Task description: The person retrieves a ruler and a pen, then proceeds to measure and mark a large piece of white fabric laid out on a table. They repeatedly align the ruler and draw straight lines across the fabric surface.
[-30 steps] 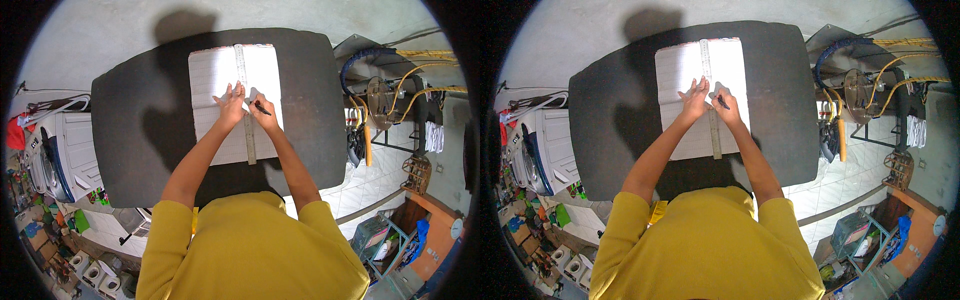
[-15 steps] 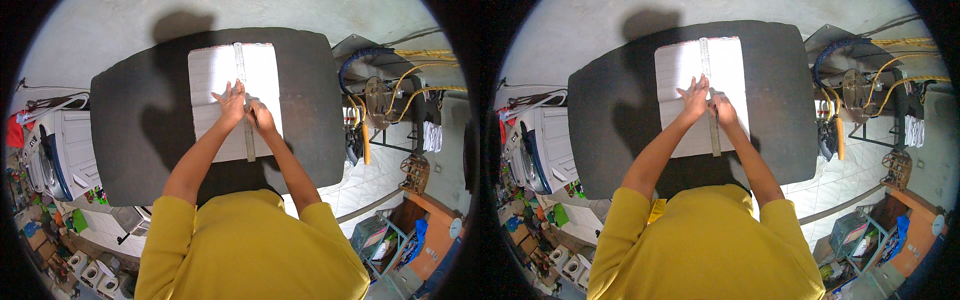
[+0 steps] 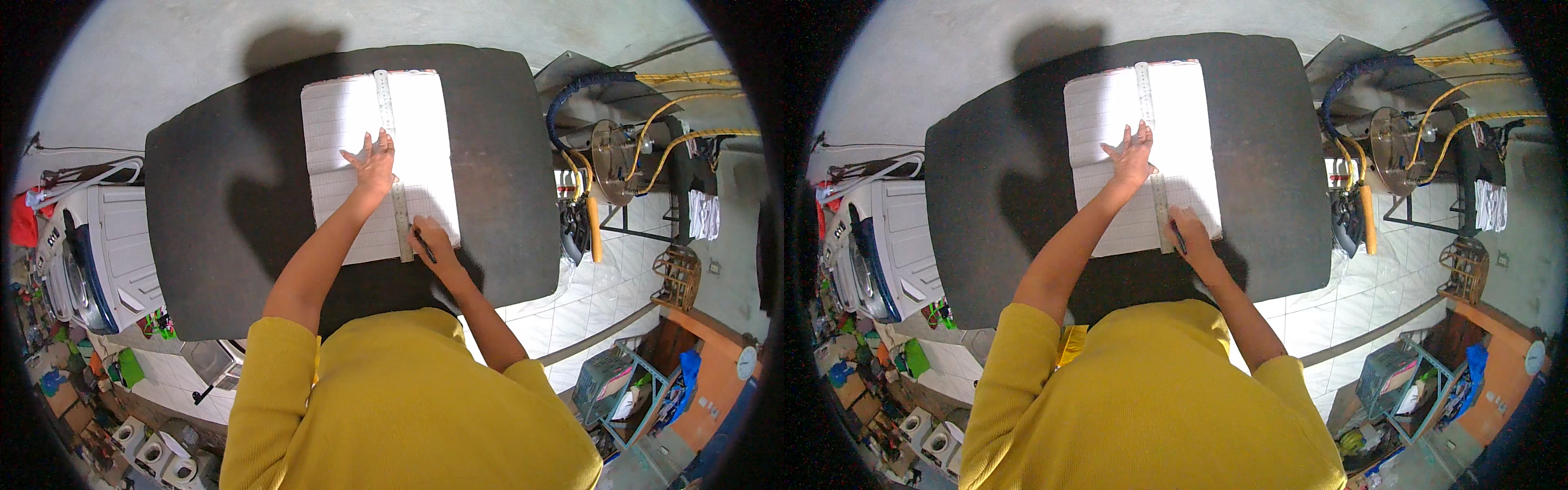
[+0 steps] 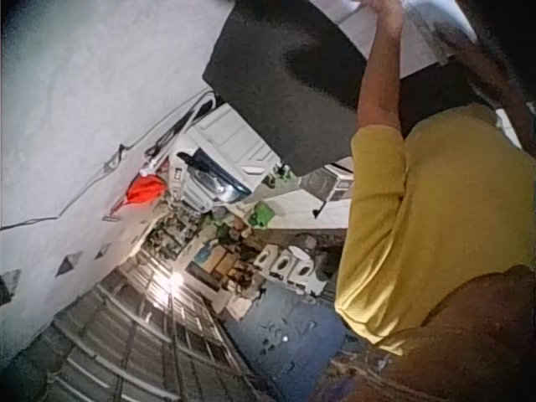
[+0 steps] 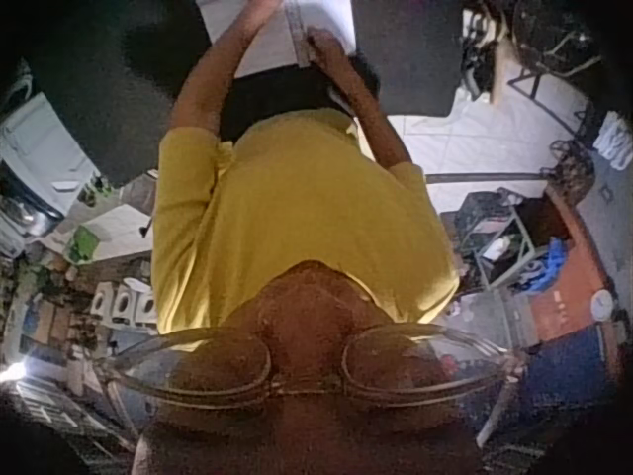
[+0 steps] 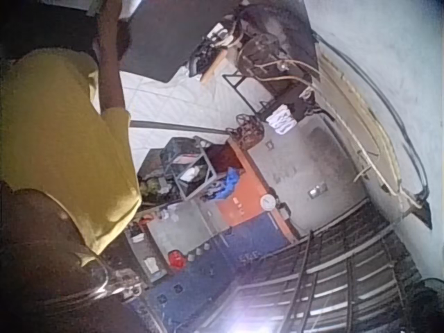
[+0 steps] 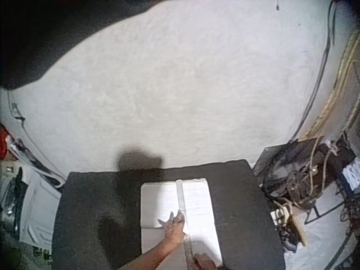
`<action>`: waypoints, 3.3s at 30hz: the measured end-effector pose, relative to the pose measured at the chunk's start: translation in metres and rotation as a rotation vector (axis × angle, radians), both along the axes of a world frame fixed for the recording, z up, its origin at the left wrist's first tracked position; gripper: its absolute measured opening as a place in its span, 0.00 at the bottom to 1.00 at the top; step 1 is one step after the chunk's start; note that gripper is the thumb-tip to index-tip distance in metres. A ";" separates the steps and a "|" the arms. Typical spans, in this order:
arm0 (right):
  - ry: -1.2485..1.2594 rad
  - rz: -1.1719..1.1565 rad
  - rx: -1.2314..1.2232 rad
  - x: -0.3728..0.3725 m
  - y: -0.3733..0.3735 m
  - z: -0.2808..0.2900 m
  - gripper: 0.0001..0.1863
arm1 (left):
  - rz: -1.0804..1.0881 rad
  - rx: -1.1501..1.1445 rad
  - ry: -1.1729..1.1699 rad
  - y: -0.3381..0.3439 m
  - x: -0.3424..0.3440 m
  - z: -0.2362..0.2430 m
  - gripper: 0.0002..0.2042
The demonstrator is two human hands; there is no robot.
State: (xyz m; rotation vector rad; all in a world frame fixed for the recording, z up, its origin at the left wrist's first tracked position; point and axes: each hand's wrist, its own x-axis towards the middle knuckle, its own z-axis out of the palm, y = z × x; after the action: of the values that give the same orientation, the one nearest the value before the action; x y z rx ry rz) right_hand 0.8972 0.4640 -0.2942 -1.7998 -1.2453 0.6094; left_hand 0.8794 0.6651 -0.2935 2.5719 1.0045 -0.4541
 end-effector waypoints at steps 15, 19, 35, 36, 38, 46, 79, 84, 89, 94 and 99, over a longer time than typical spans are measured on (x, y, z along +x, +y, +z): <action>0.541 -0.101 -0.345 0.008 -0.025 0.028 0.07 | -0.032 -0.066 -0.057 0.012 -0.008 -0.006 0.47; 0.816 -0.273 -0.081 0.046 0.033 0.023 0.06 | -0.033 -0.106 -0.067 0.022 -0.009 -0.002 0.47; 0.924 -0.510 0.465 0.110 0.228 -0.034 0.02 | -0.048 -0.205 -0.333 0.064 -0.039 -0.020 0.47; 0.924 -0.513 0.456 0.110 0.230 -0.033 0.02 | -0.039 -0.245 -0.341 0.066 -0.040 -0.019 0.47; 0.922 -0.520 0.439 0.111 0.233 -0.031 0.02 | -0.027 -0.292 -0.349 0.067 -0.041 -0.018 0.47; 0.858 -0.533 0.397 0.111 0.237 -0.033 0.03 | -0.068 -0.300 -0.386 0.070 -0.045 -0.019 0.45; 0.884 -0.535 0.392 0.107 0.273 -0.038 0.04 | -0.109 -0.319 -0.338 0.069 -0.050 -0.012 0.45; 0.761 -0.585 0.262 0.109 0.273 -0.033 0.04 | -0.113 -0.288 -0.366 0.067 -0.051 -0.017 0.45; 0.760 -0.570 0.288 0.103 0.277 -0.028 0.05 | -0.094 -0.304 -0.345 0.068 -0.053 -0.014 0.45; 0.490 -0.544 0.235 0.117 0.282 -0.055 0.05 | -0.112 -0.324 -0.341 0.068 -0.051 -0.009 0.46; 0.393 -0.490 0.280 0.119 0.284 -0.061 0.07 | -0.127 -0.307 -0.313 0.066 -0.051 -0.009 0.46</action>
State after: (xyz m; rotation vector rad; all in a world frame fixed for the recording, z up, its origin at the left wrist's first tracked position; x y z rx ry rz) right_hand 1.0159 0.7480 -0.3549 -1.5703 -0.5626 0.4503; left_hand 0.8288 0.7311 -0.3028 2.3407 0.6131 -0.2071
